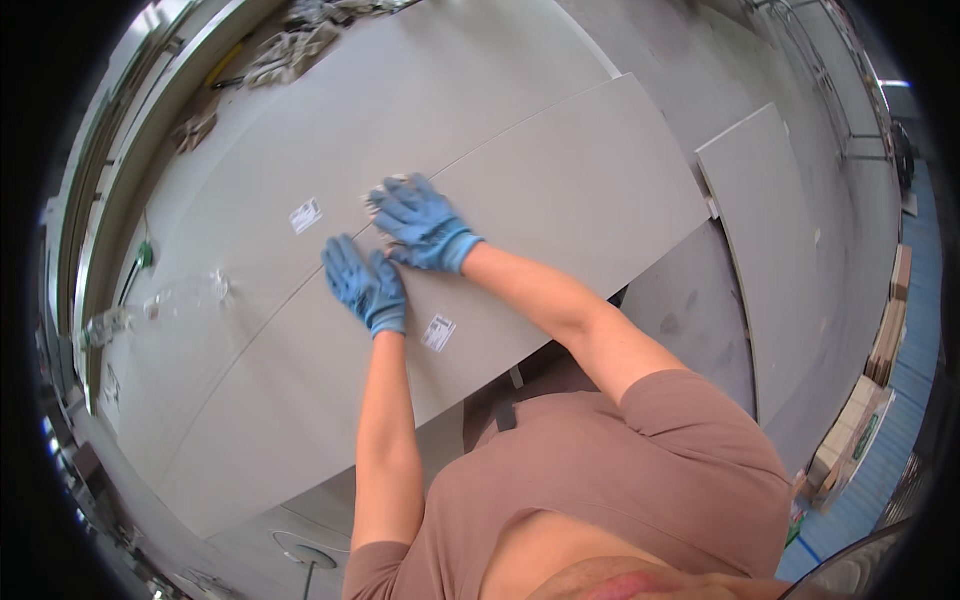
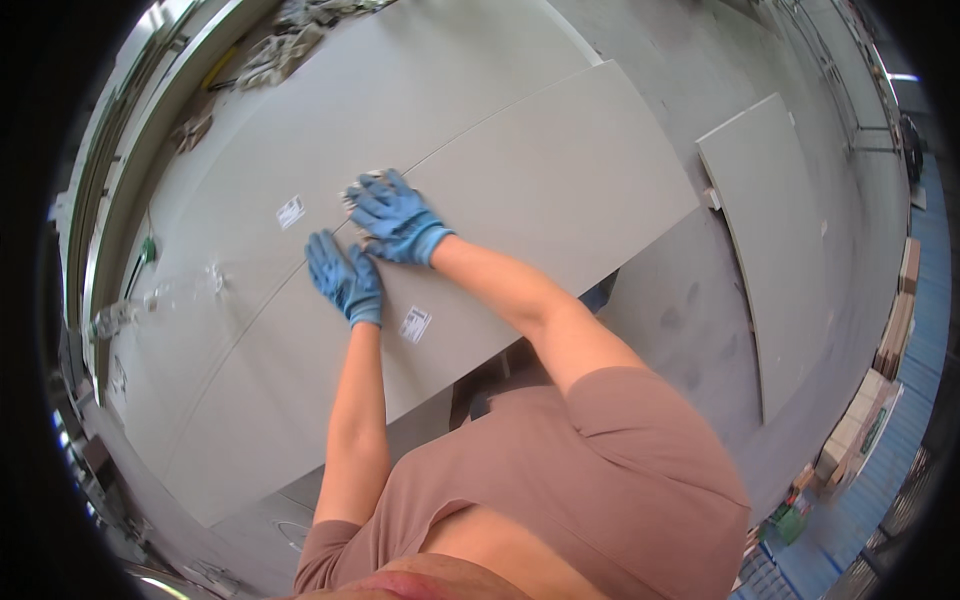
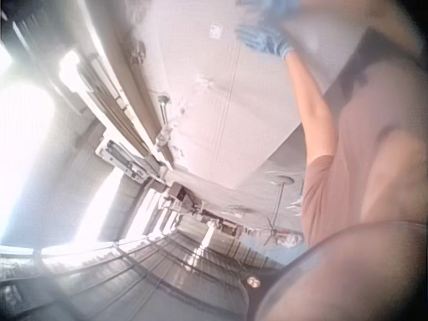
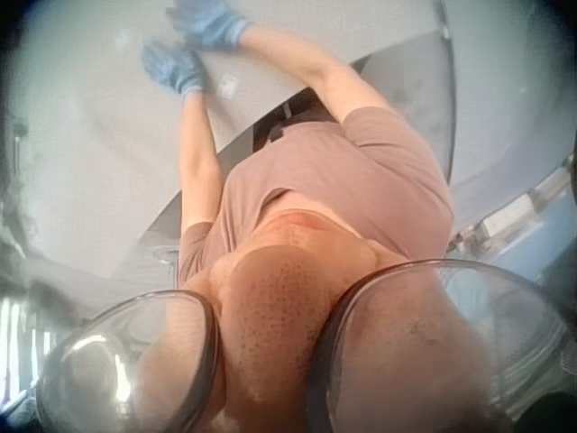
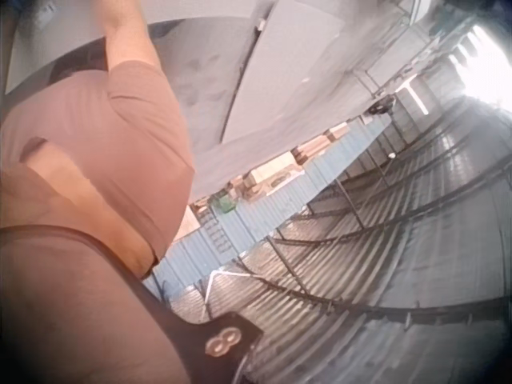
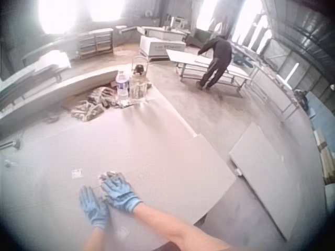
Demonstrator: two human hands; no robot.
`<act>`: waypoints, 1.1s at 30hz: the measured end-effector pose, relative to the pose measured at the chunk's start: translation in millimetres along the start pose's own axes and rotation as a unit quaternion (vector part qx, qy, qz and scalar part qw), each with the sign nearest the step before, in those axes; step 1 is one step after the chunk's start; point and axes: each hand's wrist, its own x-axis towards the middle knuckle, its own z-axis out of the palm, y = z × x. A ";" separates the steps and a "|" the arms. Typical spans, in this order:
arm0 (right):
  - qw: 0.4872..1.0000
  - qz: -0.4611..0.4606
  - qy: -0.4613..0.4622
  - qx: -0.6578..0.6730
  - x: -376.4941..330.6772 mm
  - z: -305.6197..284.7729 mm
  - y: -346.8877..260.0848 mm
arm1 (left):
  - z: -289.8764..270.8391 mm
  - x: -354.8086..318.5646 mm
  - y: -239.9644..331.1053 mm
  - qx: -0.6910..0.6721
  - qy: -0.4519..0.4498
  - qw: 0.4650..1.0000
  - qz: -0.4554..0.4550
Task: The person wipes large white panels with a cloth, aligns a narrow strip along the panel edge, and continues wiping the surface. The person handles the panels and strip by hand, moving them on the floor and repositioning them for access.
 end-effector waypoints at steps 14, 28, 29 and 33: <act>0.996 0.093 -0.002 -0.011 7.9 -65.9 141.6 | -7.3 10.0 10.8 0.017 -0.030 0.999 0.004; 0.995 0.103 0.003 -0.013 14.3 -63.7 139.4 | 21.8 113.5 17.7 -0.042 0.035 0.989 0.138; 0.994 0.106 -0.011 -0.015 14.9 -64.0 138.9 | 31.2 136.6 19.7 -0.044 0.012 0.988 0.149; 0.993 0.113 -0.037 -0.005 14.3 -67.4 139.6 | 52.7 189.4 24.4 -0.001 -0.112 0.975 0.190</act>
